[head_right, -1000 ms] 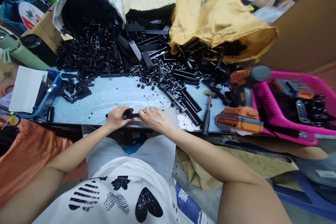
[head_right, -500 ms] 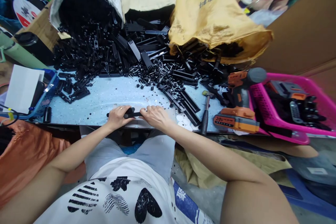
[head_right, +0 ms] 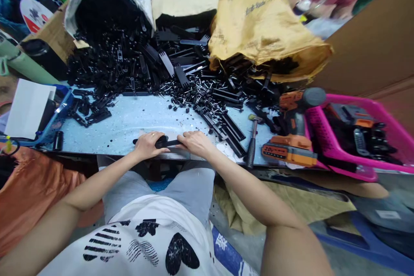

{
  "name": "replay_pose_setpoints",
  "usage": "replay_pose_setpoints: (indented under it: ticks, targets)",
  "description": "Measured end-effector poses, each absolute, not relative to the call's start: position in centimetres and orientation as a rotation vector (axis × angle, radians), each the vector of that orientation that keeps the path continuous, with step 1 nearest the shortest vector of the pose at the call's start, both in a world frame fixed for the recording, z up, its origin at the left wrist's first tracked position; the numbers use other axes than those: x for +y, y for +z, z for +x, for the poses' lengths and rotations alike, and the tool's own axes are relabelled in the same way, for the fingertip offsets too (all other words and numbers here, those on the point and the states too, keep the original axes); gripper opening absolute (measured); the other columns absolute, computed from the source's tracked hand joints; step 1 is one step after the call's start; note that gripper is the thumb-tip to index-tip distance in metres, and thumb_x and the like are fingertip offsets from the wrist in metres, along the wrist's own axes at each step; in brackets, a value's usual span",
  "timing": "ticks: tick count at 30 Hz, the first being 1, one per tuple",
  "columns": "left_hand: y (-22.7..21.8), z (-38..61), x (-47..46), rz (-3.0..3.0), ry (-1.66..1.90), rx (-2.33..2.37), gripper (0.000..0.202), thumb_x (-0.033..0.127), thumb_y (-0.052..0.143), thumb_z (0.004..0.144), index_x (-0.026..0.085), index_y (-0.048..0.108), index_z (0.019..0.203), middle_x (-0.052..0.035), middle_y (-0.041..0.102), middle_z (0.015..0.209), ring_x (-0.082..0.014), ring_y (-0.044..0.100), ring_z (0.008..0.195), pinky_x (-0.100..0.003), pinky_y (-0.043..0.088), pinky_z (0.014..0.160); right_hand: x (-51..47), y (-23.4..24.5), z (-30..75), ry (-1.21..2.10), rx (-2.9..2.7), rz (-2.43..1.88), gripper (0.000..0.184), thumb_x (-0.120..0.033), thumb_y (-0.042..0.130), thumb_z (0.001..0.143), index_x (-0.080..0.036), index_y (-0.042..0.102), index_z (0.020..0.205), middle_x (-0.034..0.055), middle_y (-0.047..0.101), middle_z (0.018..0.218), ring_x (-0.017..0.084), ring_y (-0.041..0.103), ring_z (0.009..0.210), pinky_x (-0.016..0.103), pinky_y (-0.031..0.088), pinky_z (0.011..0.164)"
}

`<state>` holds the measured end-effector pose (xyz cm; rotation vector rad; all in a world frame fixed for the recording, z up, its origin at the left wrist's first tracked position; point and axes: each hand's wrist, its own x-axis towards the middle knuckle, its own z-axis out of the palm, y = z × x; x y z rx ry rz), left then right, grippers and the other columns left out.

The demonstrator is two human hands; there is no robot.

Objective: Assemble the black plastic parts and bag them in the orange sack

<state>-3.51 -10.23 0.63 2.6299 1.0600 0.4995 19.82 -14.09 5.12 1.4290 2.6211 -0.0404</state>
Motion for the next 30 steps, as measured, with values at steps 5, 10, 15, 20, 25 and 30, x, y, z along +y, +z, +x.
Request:
replay_pose_setpoints:
  ticks: [5, 10, 15, 20, 25, 30]
  targets:
    - [2.2, 0.4, -4.0, 2.566, 0.401, 1.164, 0.046, 0.038, 0.041, 0.092, 0.015, 0.044, 0.132, -0.0147, 0.053, 0.122, -0.0253, 0.051, 0.110, -0.036, 0.042, 0.091, -15.4, 1.9, 22.4, -0.166, 2.704, 1.673, 0.045, -0.054, 0.036, 0.092, -0.019, 0.062, 0.101, 0.0089, 0.063, 0.093, 0.020, 0.056, 0.088, 0.030, 0.036, 0.073]
    - [1.8, 5.3, 2.8, 2.533, 0.170, 1.301, 0.029, 0.019, 0.044, 0.088, 0.013, 0.062, 0.110, -0.0140, 0.060, 0.105, -0.0244, 0.056, 0.098, -0.033, 0.042, 0.085, -16.2, 1.3, 28.6, -0.106, 2.454, 2.462, 0.037, -0.036, 0.032, 0.095, -0.019, 0.060, 0.111, 0.0109, 0.059, 0.114, 0.022, 0.051, 0.104, 0.034, 0.038, 0.088]
    - [1.5, 5.4, 2.7, 2.564, 0.182, 1.298, 0.026, 0.012, 0.042, 0.086, 0.011, 0.065, 0.098, -0.0146, 0.061, 0.103, -0.0243, 0.057, 0.097, -0.032, 0.041, 0.084, -15.5, 1.5, 36.6, 0.215, 1.390, 2.975, 0.038, -0.017, 0.032, 0.089, -0.009, 0.058, 0.116, 0.0196, 0.057, 0.109, 0.027, 0.050, 0.099, 0.037, 0.039, 0.079]
    - [2.6, -0.3, -0.8, 2.538, 0.541, 1.336, 0.025, 0.022, 0.042, 0.091, 0.012, 0.061, 0.102, -0.0122, 0.060, 0.100, -0.0218, 0.057, 0.092, -0.031, 0.043, 0.082, -15.3, 0.3, 39.2, 0.233, 1.457, 2.592, 0.032, -0.009, 0.036, 0.083, -0.008, 0.065, 0.096, 0.0197, 0.057, 0.109, 0.030, 0.044, 0.105, 0.043, 0.037, 0.080]
    - [3.6, -8.1, -5.5, 2.501, 0.739, 1.343, 0.027, 0.027, 0.038, 0.093, 0.016, 0.062, 0.087, -0.0078, 0.062, 0.083, -0.0197, 0.058, 0.083, -0.029, 0.044, 0.076, -15.0, 0.4, 39.6, 0.186, 1.673, 2.647, 0.026, -0.020, 0.040, 0.087, -0.009, 0.062, 0.096, 0.0200, 0.059, 0.104, 0.030, 0.049, 0.101, 0.041, 0.039, 0.079]
    - [2.9, -10.7, -8.5, 2.417, 0.786, 1.402, 0.027, 0.028, 0.040, 0.092, 0.016, 0.062, 0.085, -0.0069, 0.063, 0.080, -0.0183, 0.059, 0.078, -0.028, 0.044, 0.073, -13.2, 1.7, 35.9, -0.625, 1.724, 3.489, 0.014, -0.030, 0.044, 0.090, -0.020, 0.051, 0.095, 0.0090, 0.063, 0.090, 0.021, 0.061, 0.085, 0.034, 0.047, 0.073]
